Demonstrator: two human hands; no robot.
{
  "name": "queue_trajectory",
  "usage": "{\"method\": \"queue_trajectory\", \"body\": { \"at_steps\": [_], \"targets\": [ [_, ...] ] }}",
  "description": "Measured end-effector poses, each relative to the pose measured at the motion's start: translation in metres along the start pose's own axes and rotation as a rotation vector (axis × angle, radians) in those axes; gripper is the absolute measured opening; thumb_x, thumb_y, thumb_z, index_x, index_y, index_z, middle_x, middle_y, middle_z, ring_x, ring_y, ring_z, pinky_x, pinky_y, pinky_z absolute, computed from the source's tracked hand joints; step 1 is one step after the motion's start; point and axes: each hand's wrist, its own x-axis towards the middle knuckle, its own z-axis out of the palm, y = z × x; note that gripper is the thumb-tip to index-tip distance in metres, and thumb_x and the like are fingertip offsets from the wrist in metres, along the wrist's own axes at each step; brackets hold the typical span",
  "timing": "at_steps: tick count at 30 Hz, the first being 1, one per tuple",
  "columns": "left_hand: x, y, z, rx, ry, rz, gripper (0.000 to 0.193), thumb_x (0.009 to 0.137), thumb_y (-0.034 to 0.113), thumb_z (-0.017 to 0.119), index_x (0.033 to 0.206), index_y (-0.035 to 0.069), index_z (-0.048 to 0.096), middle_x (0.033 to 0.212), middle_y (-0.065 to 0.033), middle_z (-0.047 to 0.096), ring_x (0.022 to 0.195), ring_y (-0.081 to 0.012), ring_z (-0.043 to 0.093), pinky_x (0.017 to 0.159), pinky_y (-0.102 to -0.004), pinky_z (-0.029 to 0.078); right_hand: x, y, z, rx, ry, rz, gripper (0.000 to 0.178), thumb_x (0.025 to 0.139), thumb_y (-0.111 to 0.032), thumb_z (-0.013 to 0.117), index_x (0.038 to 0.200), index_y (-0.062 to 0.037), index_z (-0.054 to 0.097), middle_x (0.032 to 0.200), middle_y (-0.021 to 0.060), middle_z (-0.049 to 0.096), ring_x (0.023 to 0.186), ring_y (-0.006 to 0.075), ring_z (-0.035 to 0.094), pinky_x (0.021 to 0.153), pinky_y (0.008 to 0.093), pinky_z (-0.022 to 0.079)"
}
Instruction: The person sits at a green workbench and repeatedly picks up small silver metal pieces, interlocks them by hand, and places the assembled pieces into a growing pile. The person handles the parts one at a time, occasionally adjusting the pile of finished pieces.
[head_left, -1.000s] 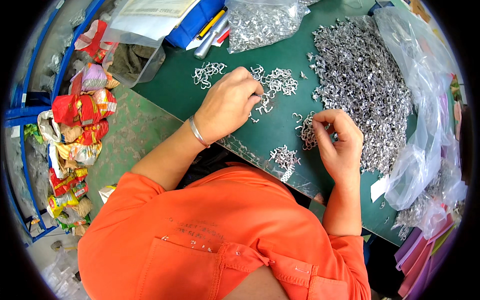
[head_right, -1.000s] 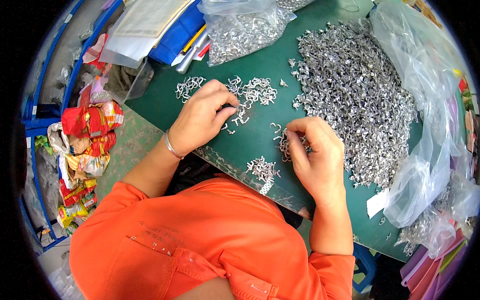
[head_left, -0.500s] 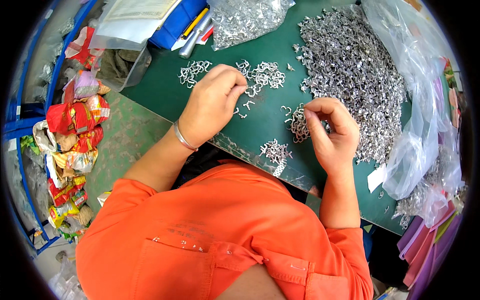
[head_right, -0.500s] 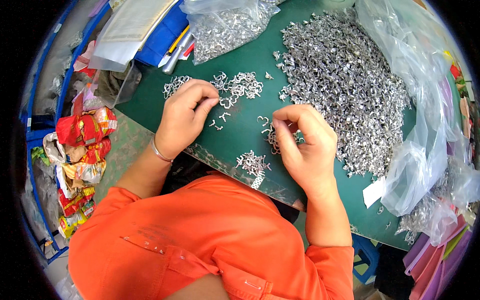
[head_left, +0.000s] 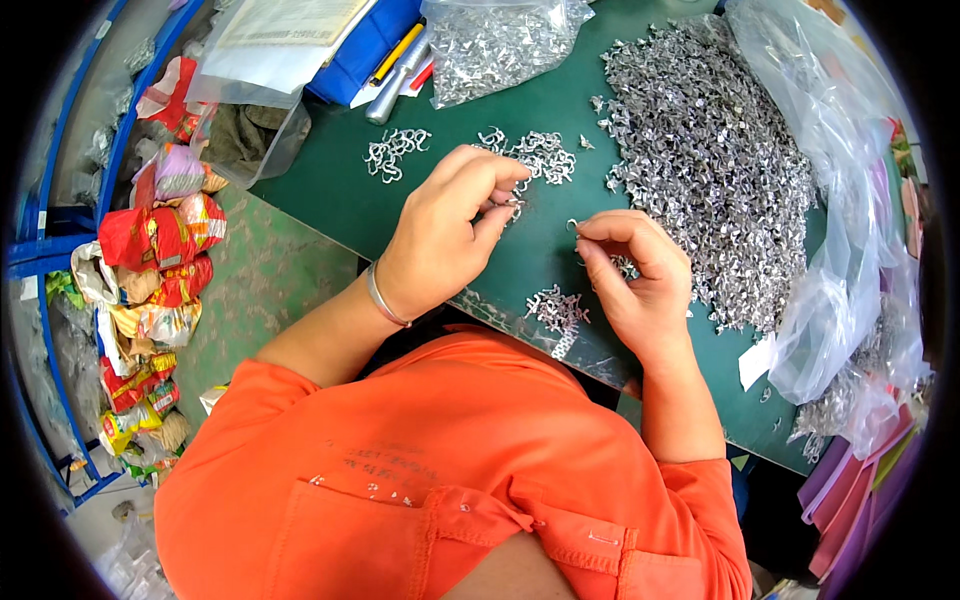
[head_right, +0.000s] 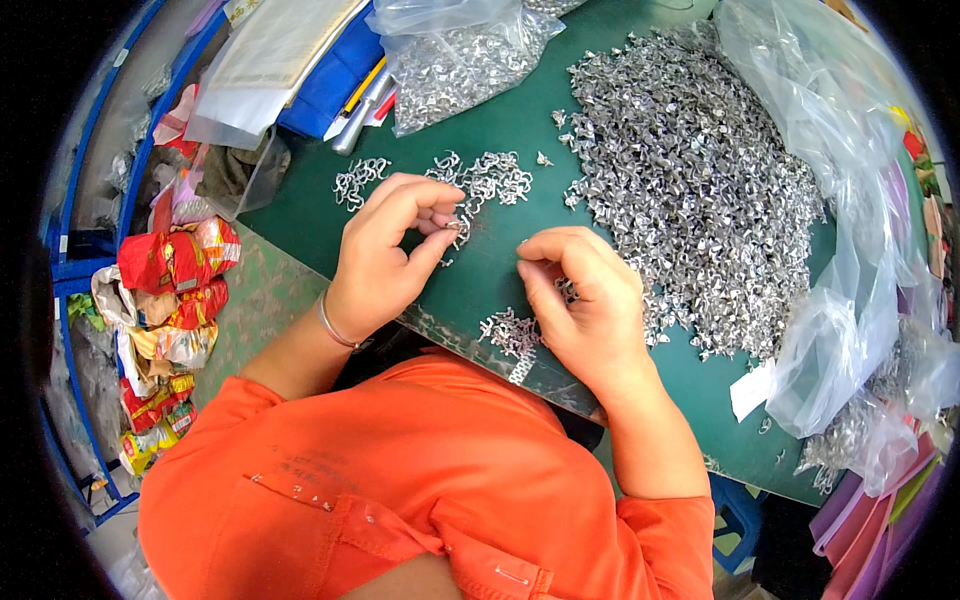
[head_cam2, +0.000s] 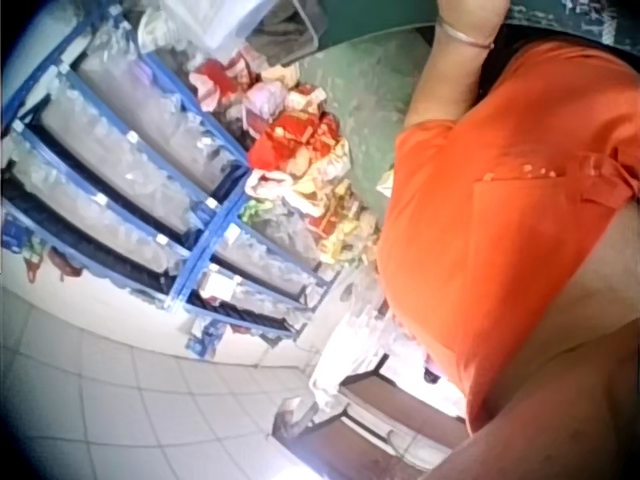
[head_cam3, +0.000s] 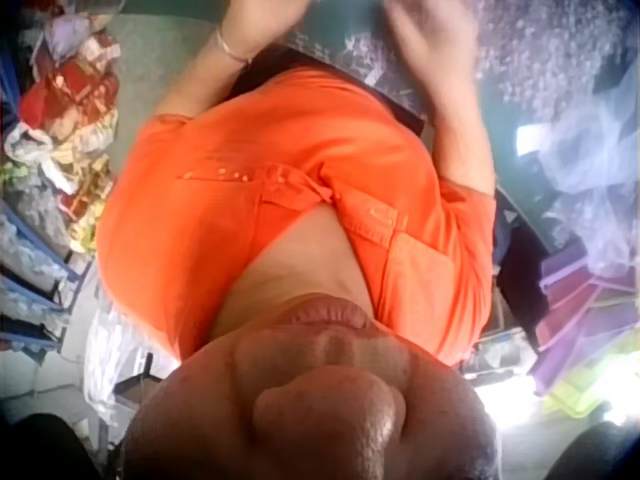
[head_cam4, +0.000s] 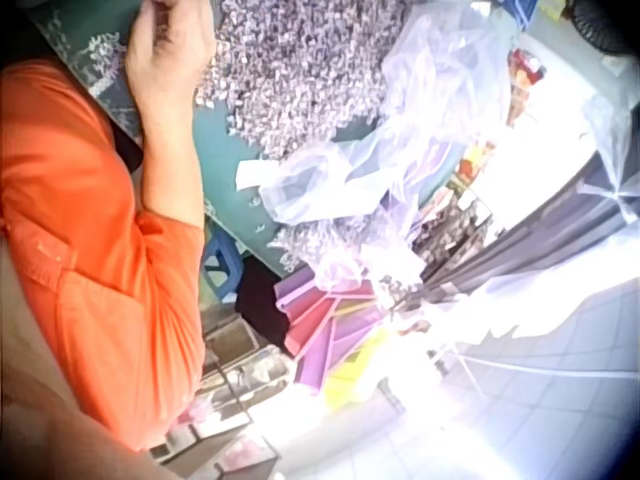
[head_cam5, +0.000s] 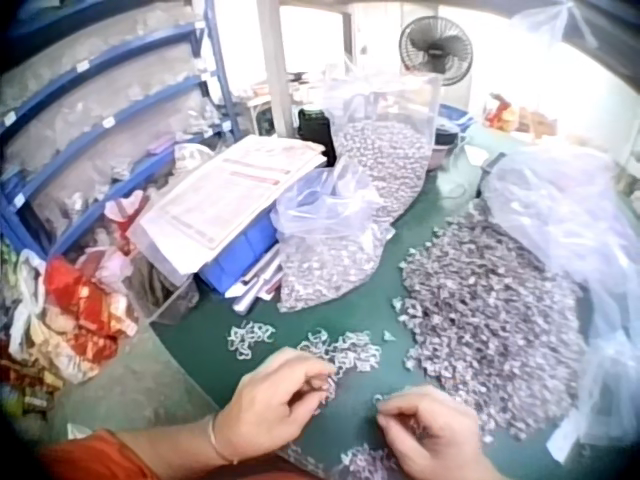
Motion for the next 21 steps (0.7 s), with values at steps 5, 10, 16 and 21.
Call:
{"method": "queue_trajectory", "body": {
  "at_steps": [5,10,16,21],
  "targets": [
    [0.000,-0.014,-0.004,0.072,-0.074,0.040,0.017,0.081,-0.007,0.071,0.097,0.000,0.071,0.089,-0.0079,0.068,0.077,-0.0143,0.065,0.069,-0.0258,0.053,0.000,-0.001,0.001,0.001,-0.008,-0.012,0.014,0.081,0.007,0.069,0.092,-0.0007,0.065,0.091,0.0110,0.067,0.076,0.0207,0.066,0.067,0.0289,0.053],
    [-0.002,-0.011,-0.003,-0.049,-0.061,-0.149,0.010,0.083,-0.002,0.072,0.093,0.000,0.072,0.087,-0.0069,0.069,0.075,-0.0117,0.065,0.066,-0.0249,0.053,0.000,-0.001,0.001,0.009,-0.017,-0.002,0.014,0.081,0.007,0.069,0.092,-0.0010,0.066,0.091,0.0113,0.068,0.077,0.0215,0.067,0.067,0.0292,0.053],
    [-0.008,-0.009,0.004,-0.248,-0.056,-0.188,0.008,0.085,-0.003,0.072,0.092,-0.002,0.069,0.090,-0.0079,0.069,0.077,-0.0116,0.066,0.068,-0.0243,0.054,0.000,0.001,0.002,0.021,-0.005,-0.020,0.018,0.080,0.006,0.072,0.095,-0.0010,0.066,0.091,0.0109,0.068,0.078,0.0200,0.068,0.068,0.0290,0.054],
    [-0.015,0.001,0.004,-0.566,-0.216,-0.231,0.011,0.088,-0.009,0.068,0.097,-0.003,0.066,0.101,-0.0111,0.066,0.091,-0.0145,0.066,0.077,-0.0258,0.055,-0.006,-0.004,0.011,0.282,0.103,-0.019,0.023,0.079,0.007,0.075,0.097,-0.0004,0.064,0.089,0.0096,0.069,0.077,0.0170,0.068,0.068,0.0270,0.055]
  ]
}}
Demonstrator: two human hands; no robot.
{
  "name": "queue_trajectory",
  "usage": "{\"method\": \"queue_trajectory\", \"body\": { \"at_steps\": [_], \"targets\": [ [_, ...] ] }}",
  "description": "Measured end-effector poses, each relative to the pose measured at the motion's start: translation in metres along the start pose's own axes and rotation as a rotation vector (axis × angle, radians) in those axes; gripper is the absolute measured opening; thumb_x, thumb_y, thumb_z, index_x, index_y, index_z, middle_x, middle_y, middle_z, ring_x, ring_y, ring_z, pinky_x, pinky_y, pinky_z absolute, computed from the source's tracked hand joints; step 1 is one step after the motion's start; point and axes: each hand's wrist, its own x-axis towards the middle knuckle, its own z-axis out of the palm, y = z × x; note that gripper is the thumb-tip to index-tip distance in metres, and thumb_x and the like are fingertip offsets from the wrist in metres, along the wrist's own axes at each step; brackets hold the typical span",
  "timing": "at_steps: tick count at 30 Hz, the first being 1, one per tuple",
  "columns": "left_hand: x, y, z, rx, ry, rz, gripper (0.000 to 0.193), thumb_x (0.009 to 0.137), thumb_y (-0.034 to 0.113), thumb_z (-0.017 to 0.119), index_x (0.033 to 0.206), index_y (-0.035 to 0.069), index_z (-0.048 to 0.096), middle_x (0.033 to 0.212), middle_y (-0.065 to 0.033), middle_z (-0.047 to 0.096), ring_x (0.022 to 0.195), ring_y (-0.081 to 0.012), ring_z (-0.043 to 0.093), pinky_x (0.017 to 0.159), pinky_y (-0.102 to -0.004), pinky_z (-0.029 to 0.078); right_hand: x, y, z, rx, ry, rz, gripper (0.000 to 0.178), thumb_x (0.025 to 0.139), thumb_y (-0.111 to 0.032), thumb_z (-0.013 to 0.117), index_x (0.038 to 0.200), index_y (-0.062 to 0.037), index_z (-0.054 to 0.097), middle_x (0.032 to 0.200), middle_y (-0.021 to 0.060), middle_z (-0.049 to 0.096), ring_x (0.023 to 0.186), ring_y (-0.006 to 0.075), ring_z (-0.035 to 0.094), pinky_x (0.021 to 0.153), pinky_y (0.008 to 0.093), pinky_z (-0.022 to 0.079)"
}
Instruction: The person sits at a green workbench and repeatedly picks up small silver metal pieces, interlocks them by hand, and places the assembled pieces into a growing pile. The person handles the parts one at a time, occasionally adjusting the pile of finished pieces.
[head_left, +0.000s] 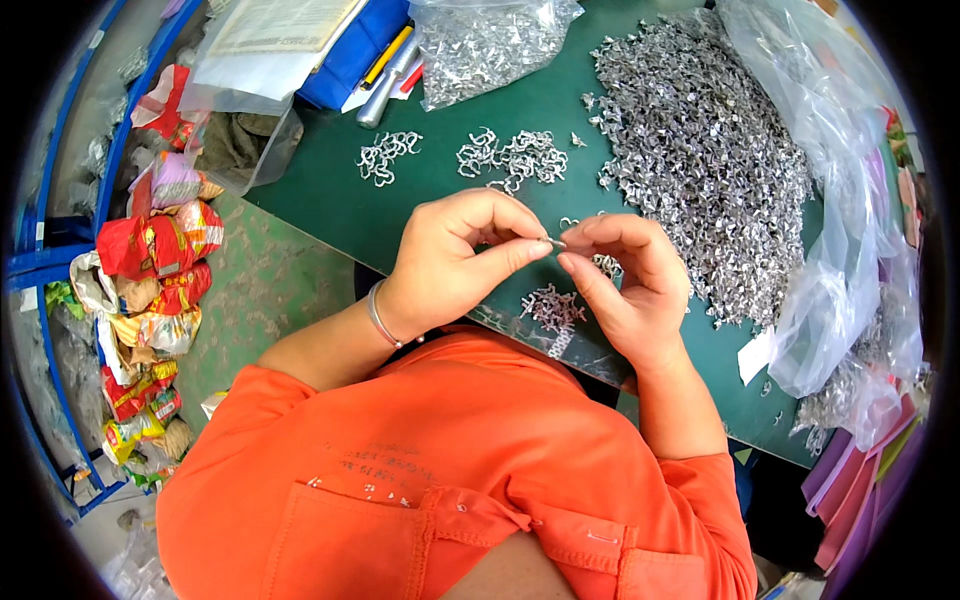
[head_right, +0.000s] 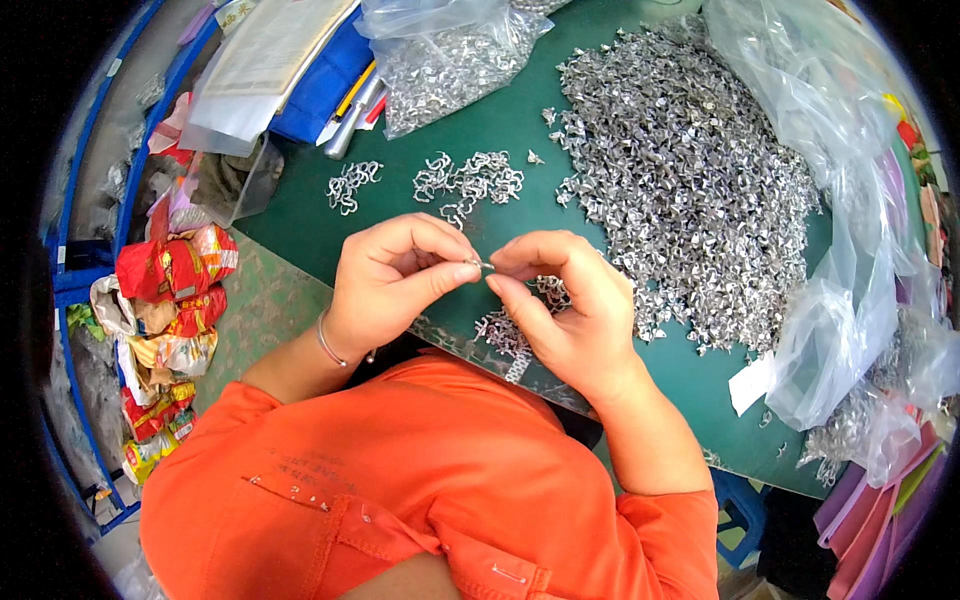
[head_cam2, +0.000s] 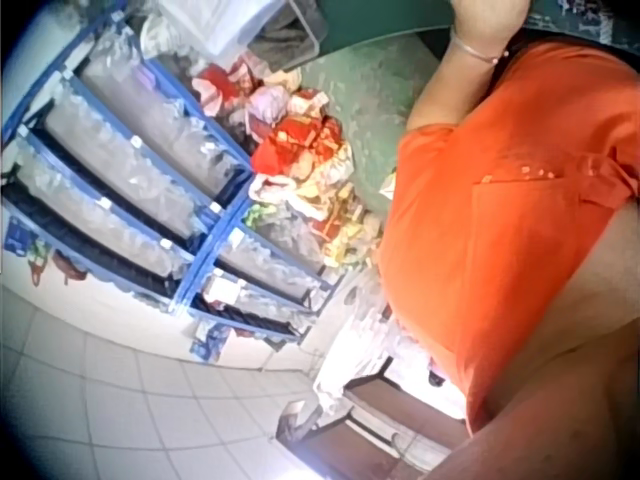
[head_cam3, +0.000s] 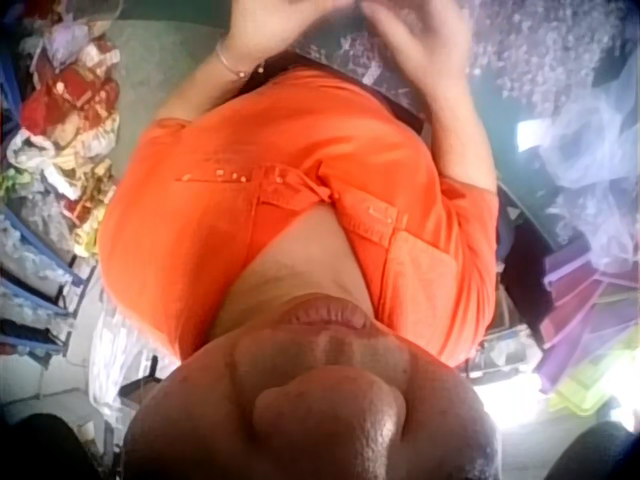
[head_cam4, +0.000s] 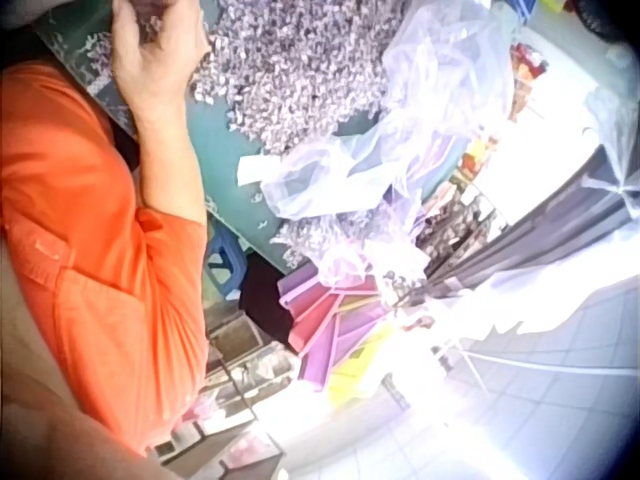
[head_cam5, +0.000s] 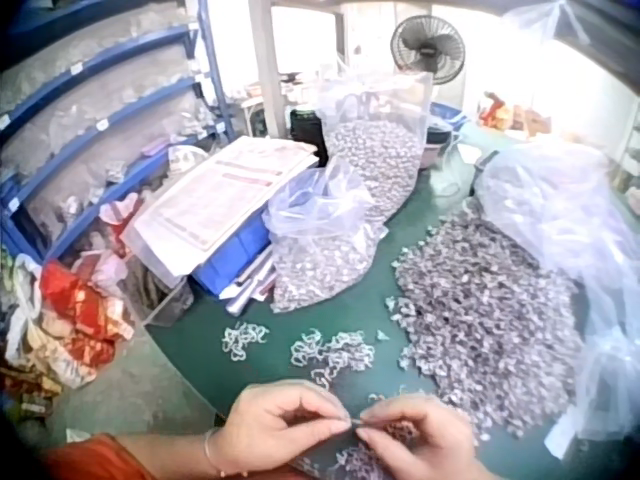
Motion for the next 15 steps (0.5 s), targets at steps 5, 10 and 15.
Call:
{"method": "queue_trajectory", "body": {
  "at_steps": [5,10,15],
  "targets": [
    [-0.0011,-0.0013,0.0022,-0.016,-0.050,0.051,0.013,0.087,-0.009,0.068,0.098,-0.003,0.065,0.100,-0.0111,0.066,0.091,-0.0150,0.066,0.077,-0.0260,0.056,0.0030,-0.0003,-0.0040,-0.076,-0.025,-0.169,0.023,0.078,0.010,0.073,0.093,-0.0019,0.061,0.086,0.0093,0.069,0.075,0.0191,0.068,0.065,0.0283,0.054],
    [-0.0028,0.0029,0.0061,-0.194,-0.043,-0.044,0.013,0.087,-0.005,0.071,0.099,-0.004,0.067,0.096,-0.0084,0.069,0.086,-0.0123,0.067,0.076,-0.0250,0.057,0.0051,-0.0010,-0.0076,-0.144,-0.058,-0.259,0.026,0.076,0.012,0.072,0.094,-0.0022,0.059,0.086,0.0097,0.069,0.074,0.0222,0.068,0.066,0.0298,0.054],
    [-0.0008,0.0037,0.0064,-0.330,-0.019,-0.098,0.013,0.089,-0.004,0.070,0.101,-0.005,0.068,0.096,-0.0082,0.070,0.087,-0.0127,0.068,0.077,-0.0245,0.057,0.0057,-0.0002,-0.0081,-0.151,-0.069,-0.297,0.028,0.075,0.012,0.073,0.096,-0.0017,0.060,0.086,0.0105,0.069,0.076,0.0225,0.068,0.067,0.0300,0.054]
  ]
}}
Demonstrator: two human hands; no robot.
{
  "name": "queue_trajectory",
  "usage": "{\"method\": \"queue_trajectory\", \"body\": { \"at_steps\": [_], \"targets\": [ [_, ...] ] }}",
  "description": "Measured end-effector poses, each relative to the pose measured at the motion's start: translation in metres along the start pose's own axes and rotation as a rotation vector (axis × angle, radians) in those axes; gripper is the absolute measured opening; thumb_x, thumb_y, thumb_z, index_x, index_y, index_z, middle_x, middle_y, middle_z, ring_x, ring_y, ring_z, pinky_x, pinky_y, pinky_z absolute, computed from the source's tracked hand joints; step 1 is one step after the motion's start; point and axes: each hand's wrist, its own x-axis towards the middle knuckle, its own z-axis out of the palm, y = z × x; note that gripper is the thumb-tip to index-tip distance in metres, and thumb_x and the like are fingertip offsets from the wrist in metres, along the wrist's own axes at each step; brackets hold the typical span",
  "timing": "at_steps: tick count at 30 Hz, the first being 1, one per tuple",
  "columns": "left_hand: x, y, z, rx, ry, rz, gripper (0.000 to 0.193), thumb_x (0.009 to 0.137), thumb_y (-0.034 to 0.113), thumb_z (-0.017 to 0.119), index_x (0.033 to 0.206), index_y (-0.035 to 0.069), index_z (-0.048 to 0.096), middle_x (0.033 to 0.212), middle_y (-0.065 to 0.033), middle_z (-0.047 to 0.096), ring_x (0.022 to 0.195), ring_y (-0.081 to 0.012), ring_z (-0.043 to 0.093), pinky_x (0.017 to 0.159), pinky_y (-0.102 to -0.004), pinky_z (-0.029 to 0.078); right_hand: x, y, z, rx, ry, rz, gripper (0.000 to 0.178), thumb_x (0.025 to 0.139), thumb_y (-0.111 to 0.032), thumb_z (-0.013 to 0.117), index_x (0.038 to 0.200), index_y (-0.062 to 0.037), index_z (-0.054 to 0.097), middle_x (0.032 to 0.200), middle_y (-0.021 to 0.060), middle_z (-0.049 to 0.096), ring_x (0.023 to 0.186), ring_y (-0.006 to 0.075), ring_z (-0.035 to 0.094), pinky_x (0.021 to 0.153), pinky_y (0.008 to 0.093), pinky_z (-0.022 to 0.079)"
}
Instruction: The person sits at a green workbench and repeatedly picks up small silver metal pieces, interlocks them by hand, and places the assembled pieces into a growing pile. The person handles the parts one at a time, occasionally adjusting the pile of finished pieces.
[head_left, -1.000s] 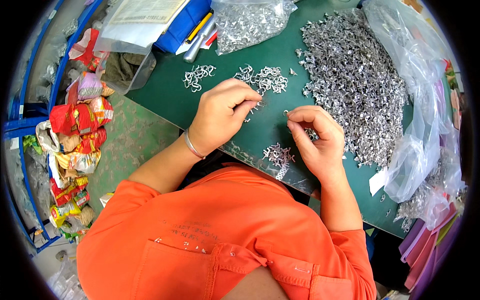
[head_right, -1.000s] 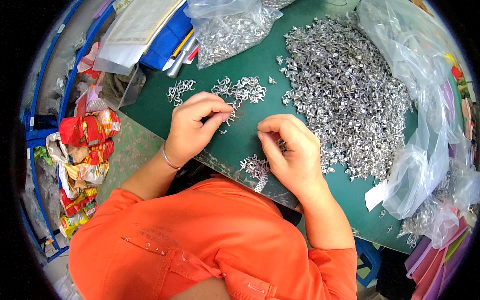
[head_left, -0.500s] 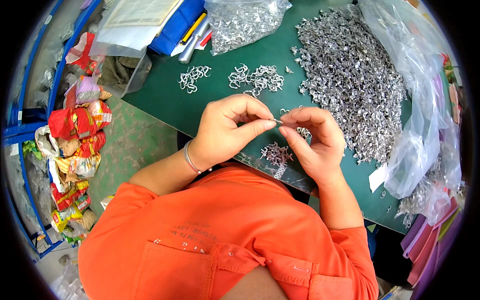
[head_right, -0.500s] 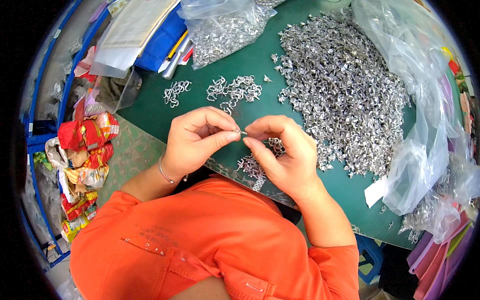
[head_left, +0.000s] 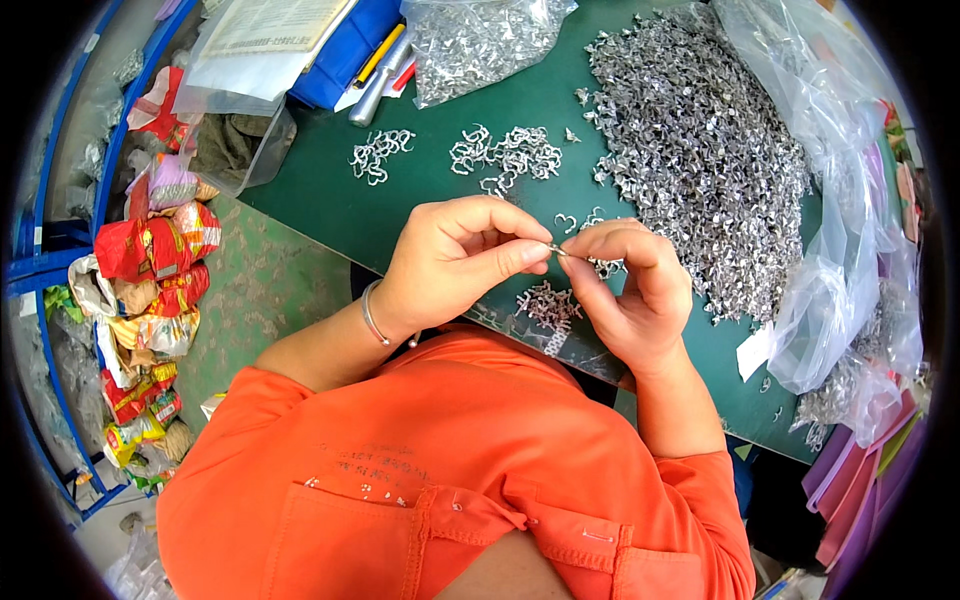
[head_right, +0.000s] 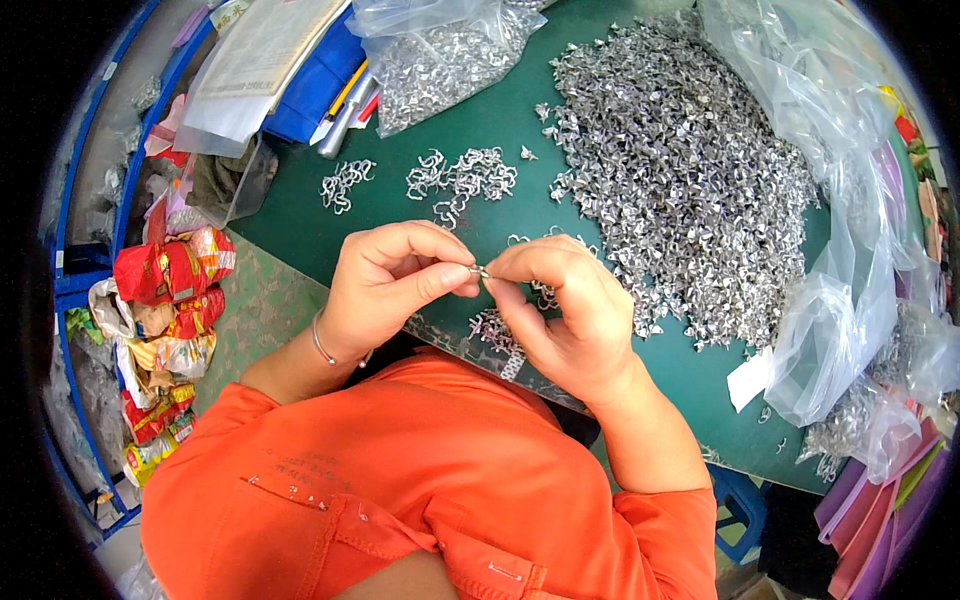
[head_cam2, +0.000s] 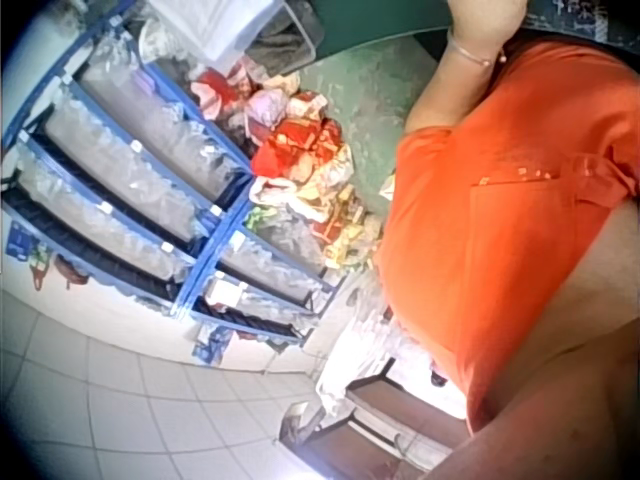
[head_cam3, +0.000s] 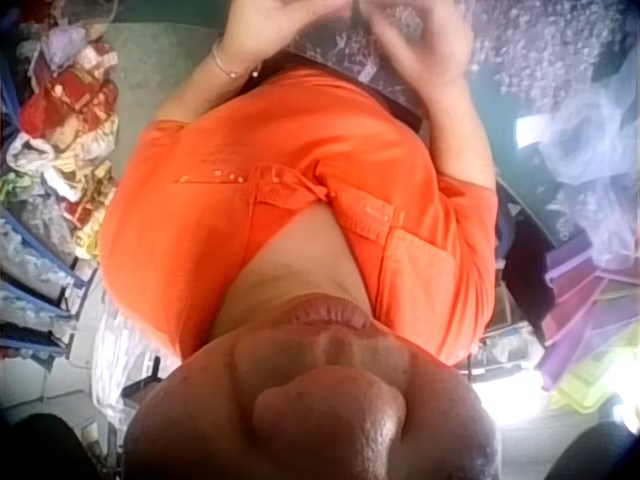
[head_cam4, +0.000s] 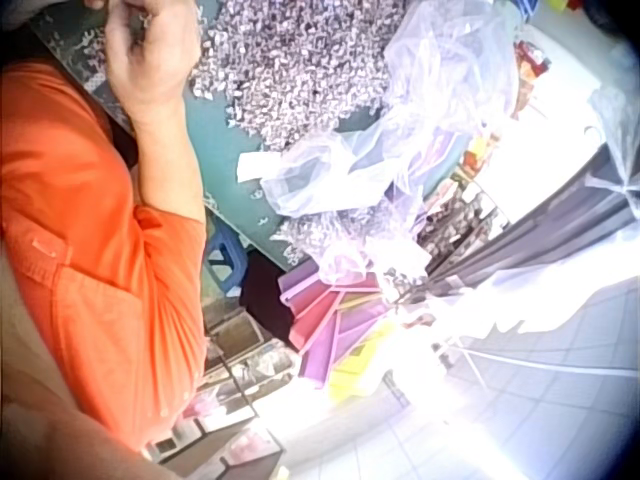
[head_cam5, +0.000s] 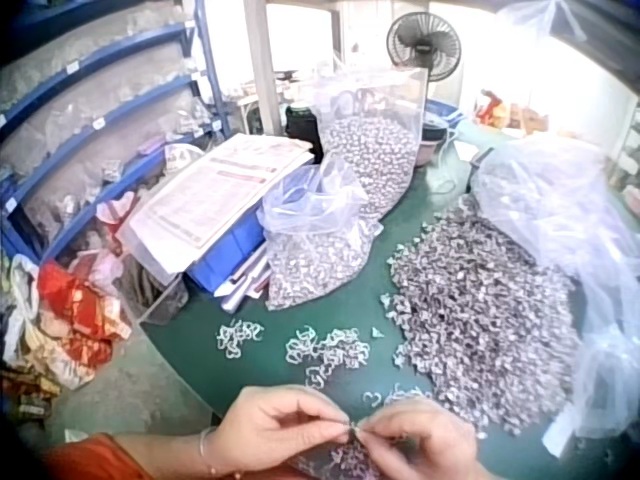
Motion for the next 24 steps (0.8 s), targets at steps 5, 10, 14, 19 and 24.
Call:
{"method": "queue_trajectory", "body": {
  "at_steps": [5,10,14,19,24],
  "targets": [
    [0.000,0.000,0.000,0.127,-0.012,0.101,0.013,0.088,-0.010,0.066,0.099,-0.004,0.068,0.100,-0.0134,0.067,0.090,-0.0184,0.069,0.079,-0.0283,0.057,-0.007,0.000,0.002,0.085,0.043,0.200,0.030,0.078,0.010,0.074,0.102,0.0002,0.059,0.096,0.0120,0.069,0.084,0.0197,0.070,0.075,0.0290,0.057],
    [0.001,-0.001,-0.004,0.385,-0.048,0.273,0.014,0.085,-0.012,0.068,0.095,-0.003,0.070,0.099,-0.0129,0.068,0.089,-0.0168,0.067,0.076,-0.0263,0.055,-0.009,-0.001,0.005,0.277,0.060,0.302,0.036,0.081,0.008,0.075,0.110,0.0019,0.055,0.103,0.0132,0.067,0.091,0.0172,0.069,0.081,0.0294,0.058],
    [0.001,0.001,-0.003,0.527,-0.059,0.371,0.014,0.082,-0.011,0.070,0.093,-0.001,0.071,0.099,-0.0126,0.069,0.088,-0.0168,0.067,0.076,-0.0271,0.054,-0.009,-0.001,0.004,0.326,0.068,0.301,0.037,0.080,0.010,0.074,0.110,0.0021,0.054,0.100,0.0128,0.067,0.091,0.0175,0.069,0.082,0.0297,0.058],
    [0.008,0.009,-0.009,0.743,0.029,0.441,0.012,0.081,-0.009,0.071,0.090,0.000,0.071,0.099,-0.0105,0.070,0.091,-0.0178,0.067,0.079,-0.0290,0.053,-0.005,-0.002,-0.011,0.115,0.039,0.296,0.021,0.080,0.009,0.072,0.095,0.0011,0.059,0.091,0.0106,0.068,0.084,0.0148,0.067,0.075,0.0268,0.055],
    [0.015,0.023,-0.035,0.923,0.164,0.247,0.011,0.081,-0.004,0.071,0.091,0.001,0.072,0.093,-0.0066,0.066,0.081,-0.0152,0.064,0.070,-0.0277,0.051,0.008,-0.006,-0.038,-0.183,-0.099,0.611,0.010,0.079,0.006,0.069,0.084,-0.0007,0.063,0.078,0.0066,0.068,0.070,0.0153,0.066,0.063,0.0288,0.052]
  ]
}}
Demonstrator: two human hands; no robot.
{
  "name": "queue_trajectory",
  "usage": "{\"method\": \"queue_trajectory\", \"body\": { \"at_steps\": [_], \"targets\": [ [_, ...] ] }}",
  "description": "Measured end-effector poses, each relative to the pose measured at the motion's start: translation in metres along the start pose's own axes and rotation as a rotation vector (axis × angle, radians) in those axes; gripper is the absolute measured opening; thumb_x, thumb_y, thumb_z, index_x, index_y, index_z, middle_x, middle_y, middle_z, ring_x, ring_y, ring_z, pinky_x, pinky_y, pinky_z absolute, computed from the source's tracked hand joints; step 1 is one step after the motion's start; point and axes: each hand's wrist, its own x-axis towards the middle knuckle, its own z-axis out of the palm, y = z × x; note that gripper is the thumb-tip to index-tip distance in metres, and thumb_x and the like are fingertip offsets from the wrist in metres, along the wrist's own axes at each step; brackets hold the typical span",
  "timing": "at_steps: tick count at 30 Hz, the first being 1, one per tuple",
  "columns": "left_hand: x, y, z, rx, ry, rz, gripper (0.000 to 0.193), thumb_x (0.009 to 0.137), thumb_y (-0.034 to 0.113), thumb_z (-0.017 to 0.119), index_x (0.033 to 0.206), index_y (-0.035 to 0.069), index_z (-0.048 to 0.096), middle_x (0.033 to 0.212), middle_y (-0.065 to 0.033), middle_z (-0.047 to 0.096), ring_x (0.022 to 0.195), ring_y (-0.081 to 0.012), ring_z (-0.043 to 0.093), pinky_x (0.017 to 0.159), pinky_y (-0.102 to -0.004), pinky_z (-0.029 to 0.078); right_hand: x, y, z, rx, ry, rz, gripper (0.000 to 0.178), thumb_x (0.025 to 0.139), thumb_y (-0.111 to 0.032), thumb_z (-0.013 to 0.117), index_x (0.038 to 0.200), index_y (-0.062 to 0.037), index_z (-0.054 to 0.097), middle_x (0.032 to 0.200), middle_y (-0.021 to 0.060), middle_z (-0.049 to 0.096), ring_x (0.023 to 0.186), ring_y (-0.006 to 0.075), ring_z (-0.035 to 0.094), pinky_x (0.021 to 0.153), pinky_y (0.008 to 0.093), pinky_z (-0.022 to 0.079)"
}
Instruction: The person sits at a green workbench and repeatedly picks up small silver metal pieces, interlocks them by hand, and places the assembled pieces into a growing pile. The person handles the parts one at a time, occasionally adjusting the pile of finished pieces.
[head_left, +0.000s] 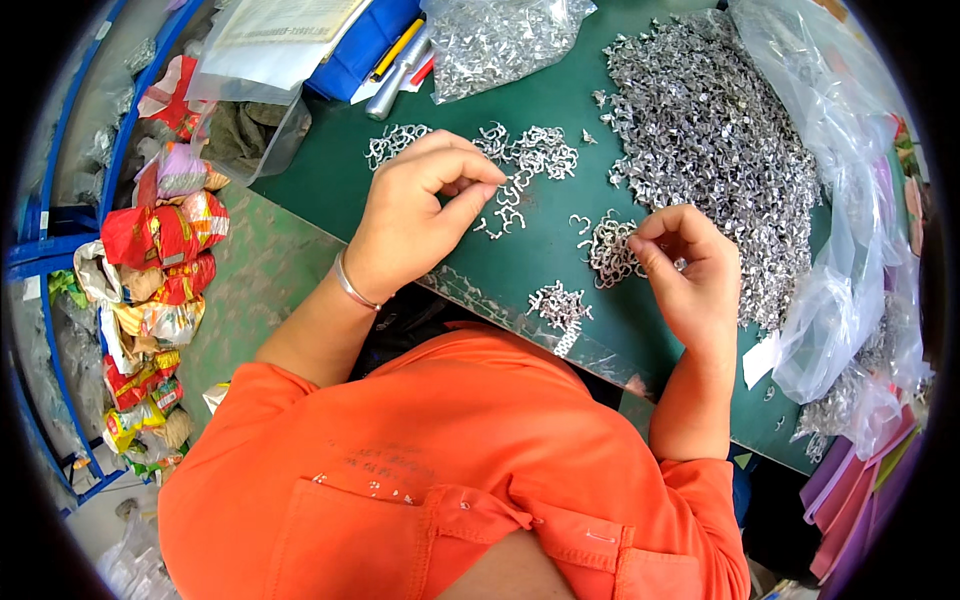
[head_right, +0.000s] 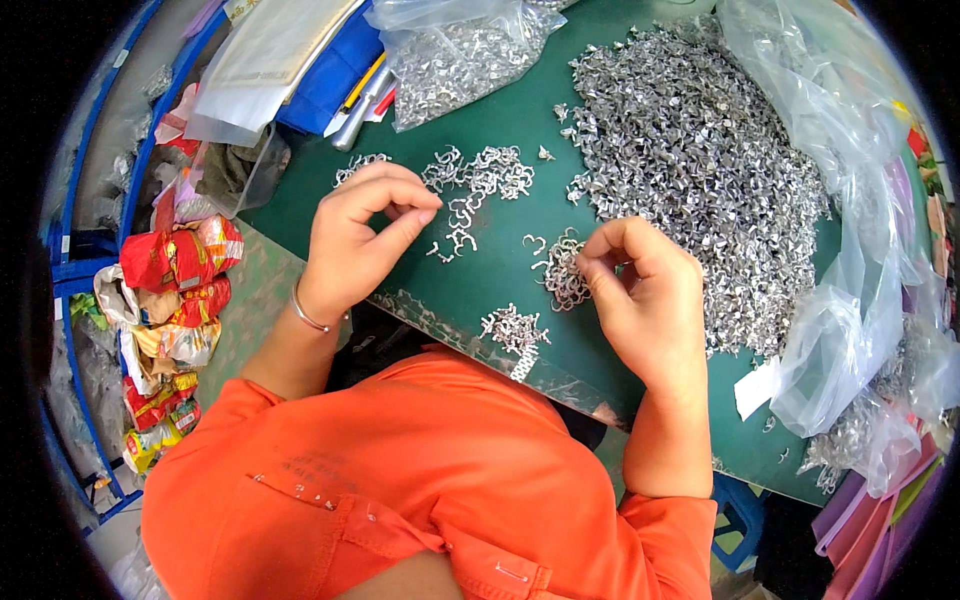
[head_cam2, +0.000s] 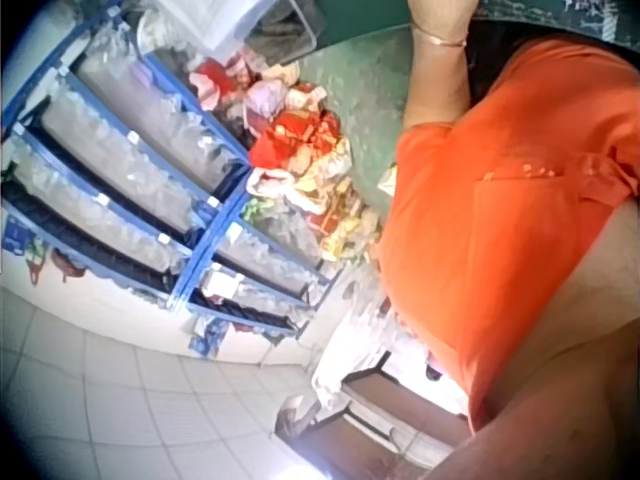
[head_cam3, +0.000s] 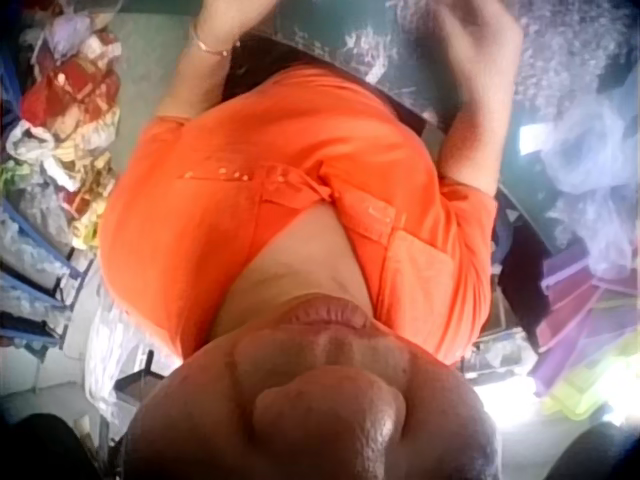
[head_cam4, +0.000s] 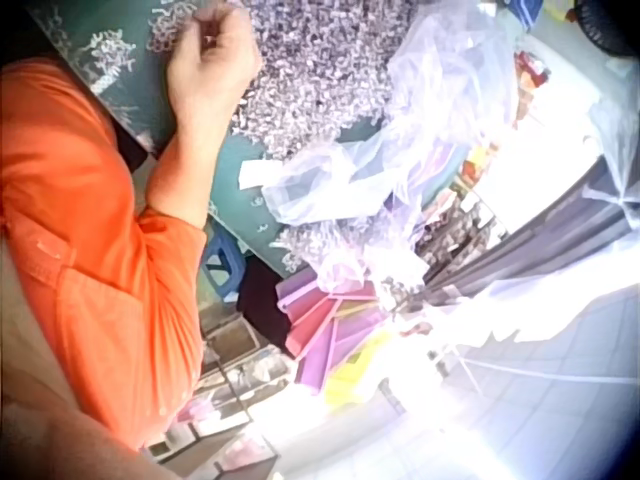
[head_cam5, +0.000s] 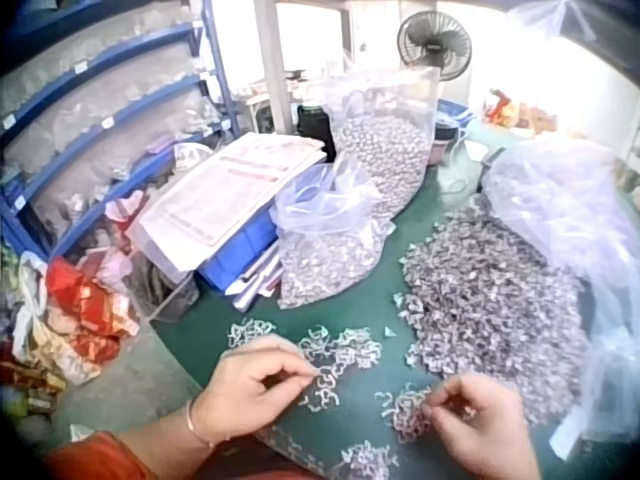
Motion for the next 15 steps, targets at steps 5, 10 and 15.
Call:
{"method": "queue_trajectory", "body": {
  "at_steps": [5,10,15],
  "targets": [
    [-0.006,-0.004,0.011,0.213,-0.138,0.153,0.012,0.079,0.004,0.075,0.091,0.004,0.071,0.089,-0.0089,0.063,0.082,-0.0241,0.063,0.072,-0.0329,0.050,0.002,-0.004,0.006,-0.206,-0.006,-0.124,0.012,0.077,0.007,0.069,0.084,-0.0001,0.062,0.080,0.0114,0.064,0.071,0.0234,0.066,0.062,0.0319,0.052],
    [-0.012,-0.004,0.020,0.337,-0.132,0.174,0.011,0.079,0.003,0.073,0.088,0.004,0.066,0.090,-0.0097,0.062,0.087,-0.0296,0.061,0.079,-0.0385,0.048,0.004,-0.003,0.012,-0.174,0.045,-0.237,0.012,0.078,0.007,0.070,0.084,-0.0013,0.062,0.085,0.0103,0.063,0.073,0.0225,0.063,0.061,0.0320,0.052],
    [-0.012,0.003,0.019,0.307,-0.110,0.233,0.013,0.078,0.001,0.072,0.087,0.004,0.065,0.092,-0.0094,0.065,0.086,-0.0289,0.063,0.078,-0.0379,0.050,0.000,-0.001,0.029,-0.035,-0.019,-0.368,0.017,0.077,0.004,0.074,0.089,-0.0019,0.062,0.090,0.0101,0.066,0.077,0.0234,0.065,0.063,0.0307,0.053]
  ]
}}
